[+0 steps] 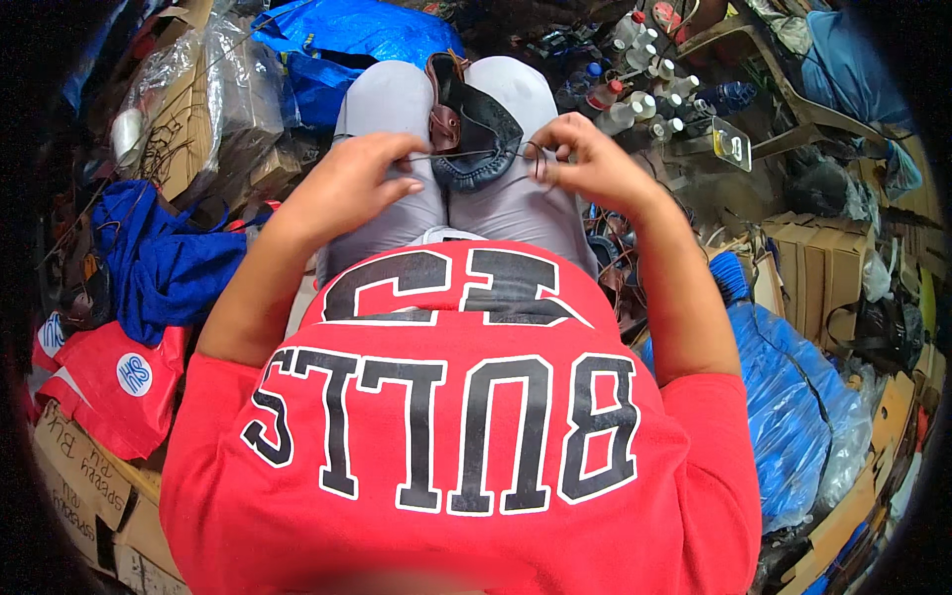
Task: Hand-stitching or lacing a leather shoe component using a needle and thread.
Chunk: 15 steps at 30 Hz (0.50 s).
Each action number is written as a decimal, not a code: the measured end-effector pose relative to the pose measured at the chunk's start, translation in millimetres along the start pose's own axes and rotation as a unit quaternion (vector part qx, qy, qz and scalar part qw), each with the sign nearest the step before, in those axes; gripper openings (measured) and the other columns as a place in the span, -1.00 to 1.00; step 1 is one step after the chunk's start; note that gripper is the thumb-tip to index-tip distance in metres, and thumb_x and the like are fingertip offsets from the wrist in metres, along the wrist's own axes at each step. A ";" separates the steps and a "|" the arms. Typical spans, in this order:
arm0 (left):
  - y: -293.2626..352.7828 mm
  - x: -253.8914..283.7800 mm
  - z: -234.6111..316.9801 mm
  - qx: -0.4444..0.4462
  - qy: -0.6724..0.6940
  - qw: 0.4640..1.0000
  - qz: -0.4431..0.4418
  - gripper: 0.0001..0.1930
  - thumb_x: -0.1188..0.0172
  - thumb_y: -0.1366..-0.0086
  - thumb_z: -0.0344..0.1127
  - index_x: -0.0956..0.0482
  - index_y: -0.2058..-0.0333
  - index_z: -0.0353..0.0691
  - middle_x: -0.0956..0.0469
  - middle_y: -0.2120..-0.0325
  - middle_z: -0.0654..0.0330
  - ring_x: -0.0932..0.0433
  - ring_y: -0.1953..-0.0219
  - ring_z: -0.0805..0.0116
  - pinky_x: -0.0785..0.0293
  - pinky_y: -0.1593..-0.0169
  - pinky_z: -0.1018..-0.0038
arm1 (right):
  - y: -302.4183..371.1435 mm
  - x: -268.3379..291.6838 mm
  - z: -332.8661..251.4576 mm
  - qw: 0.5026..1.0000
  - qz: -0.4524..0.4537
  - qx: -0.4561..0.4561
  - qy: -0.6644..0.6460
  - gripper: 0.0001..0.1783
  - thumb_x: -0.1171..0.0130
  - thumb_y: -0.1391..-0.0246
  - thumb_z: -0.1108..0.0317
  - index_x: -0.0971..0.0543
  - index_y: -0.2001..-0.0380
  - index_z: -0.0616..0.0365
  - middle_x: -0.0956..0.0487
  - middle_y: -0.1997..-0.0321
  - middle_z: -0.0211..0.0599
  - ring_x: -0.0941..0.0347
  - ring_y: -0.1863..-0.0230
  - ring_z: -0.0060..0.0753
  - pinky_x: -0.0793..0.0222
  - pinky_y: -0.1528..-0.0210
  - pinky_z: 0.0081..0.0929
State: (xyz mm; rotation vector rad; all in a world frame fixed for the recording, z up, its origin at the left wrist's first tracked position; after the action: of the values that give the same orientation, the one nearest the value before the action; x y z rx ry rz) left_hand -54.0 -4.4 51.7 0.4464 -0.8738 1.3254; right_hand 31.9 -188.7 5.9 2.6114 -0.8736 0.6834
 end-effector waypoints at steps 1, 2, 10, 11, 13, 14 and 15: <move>4.6 -2.6 -14.6 0.051 0.024 0.996 -0.065 -0.73 -0.26 -0.04 -0.40 -0.54 0.23 -0.27 -0.56 0.37 0.06 -0.53 0.34 0.23 -0.44 0.22 0.42 | 2.3 -1.2 -11.3 0.999 0.027 0.040 0.021 -0.76 -0.33 0.16 0.33 -0.54 0.39 0.15 -0.41 0.44 -0.45 -0.29 0.30 -0.55 -0.23 0.21 -0.58; 10.2 -7.0 -25.1 0.101 0.048 0.985 -0.130 -0.73 -0.26 -0.05 -0.40 -0.55 0.23 -0.28 -0.56 0.41 0.05 -0.53 0.38 0.26 -0.44 0.24 0.43 | 0.4 -2.3 -4.4 0.999 0.027 0.040 0.020 -0.76 -0.33 0.16 0.33 -0.54 0.39 0.15 -0.41 0.44 -0.45 -0.29 0.30 -0.55 -0.23 0.21 -0.58; -21.7 31.9 -39.7 0.058 0.341 0.930 0.126 -0.65 -0.07 -0.29 -0.15 -0.45 0.58 -0.27 -0.45 0.61 0.31 -0.40 0.53 0.45 -0.34 0.26 0.49 | -1.8 32.4 58.2 0.725 0.327 -0.061 -0.604 -0.64 0.13 -0.25 0.08 -0.49 0.41 0.12 -0.53 0.38 -0.35 -0.45 0.25 -0.28 -0.34 0.11 -0.28; -30.6 26.1 -24.6 0.058 0.343 0.928 0.131 -0.65 -0.07 -0.29 -0.15 -0.45 0.58 -0.27 -0.45 0.61 0.31 -0.40 0.53 0.45 -0.34 0.26 0.49 | -2.0 25.0 49.2 0.672 0.298 -0.064 -0.675 -0.61 0.15 -0.25 0.08 -0.49 0.39 0.17 -0.52 0.37 -0.34 -0.43 0.27 -0.32 -0.32 0.09 -0.32; -37.8 -5.5 -6.5 0.145 0.754 0.629 0.120 -0.58 0.07 -0.36 -0.11 -0.27 0.69 -0.13 -0.28 0.71 0.36 -0.28 0.63 0.44 -0.31 0.19 0.43 | -7.5 9.7 21.3 0.573 0.194 -0.019 -0.796 -0.60 0.19 -0.27 0.08 -0.40 0.53 0.11 -0.38 0.54 -0.47 -0.27 0.50 -0.51 -0.24 0.22 -0.46; -38.2 -4.4 -13.4 0.143 0.757 0.626 0.124 -0.58 0.07 -0.36 -0.11 -0.27 0.69 -0.13 -0.28 0.71 0.36 -0.28 0.63 0.44 -0.31 0.19 0.43 | -10.4 5.2 -5.2 0.577 0.031 0.039 -0.815 -0.57 0.21 -0.28 0.11 -0.24 0.66 0.01 -0.14 0.70 -0.55 -0.02 0.64 -0.60 -0.09 0.38 -0.54; -36.6 -8.2 -30.7 0.171 0.766 0.610 0.107 -0.56 0.09 -0.36 -0.11 -0.20 0.70 -0.10 -0.20 0.74 0.36 -0.20 0.66 0.43 -0.31 0.19 0.40 | 0.6 7.5 0.8 0.647 0.049 0.018 -0.761 -0.54 0.23 -0.28 0.10 -0.19 0.71 -0.01 -0.07 0.73 -0.56 0.03 0.66 -0.59 -0.05 0.41 -0.52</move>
State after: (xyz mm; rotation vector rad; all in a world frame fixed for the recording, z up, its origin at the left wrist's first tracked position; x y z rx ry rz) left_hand -10.0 4.4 33.5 -0.5904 0.8350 1.5009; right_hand 37.1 -193.1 9.3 2.6611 -1.2373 -1.8455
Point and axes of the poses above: each hand's wrist, its own y-axis away from the middle knuckle, its own x-axis out of the back of the hand, z = x × y, the point moved 9 cm from there along -y, towards the middle knuckle
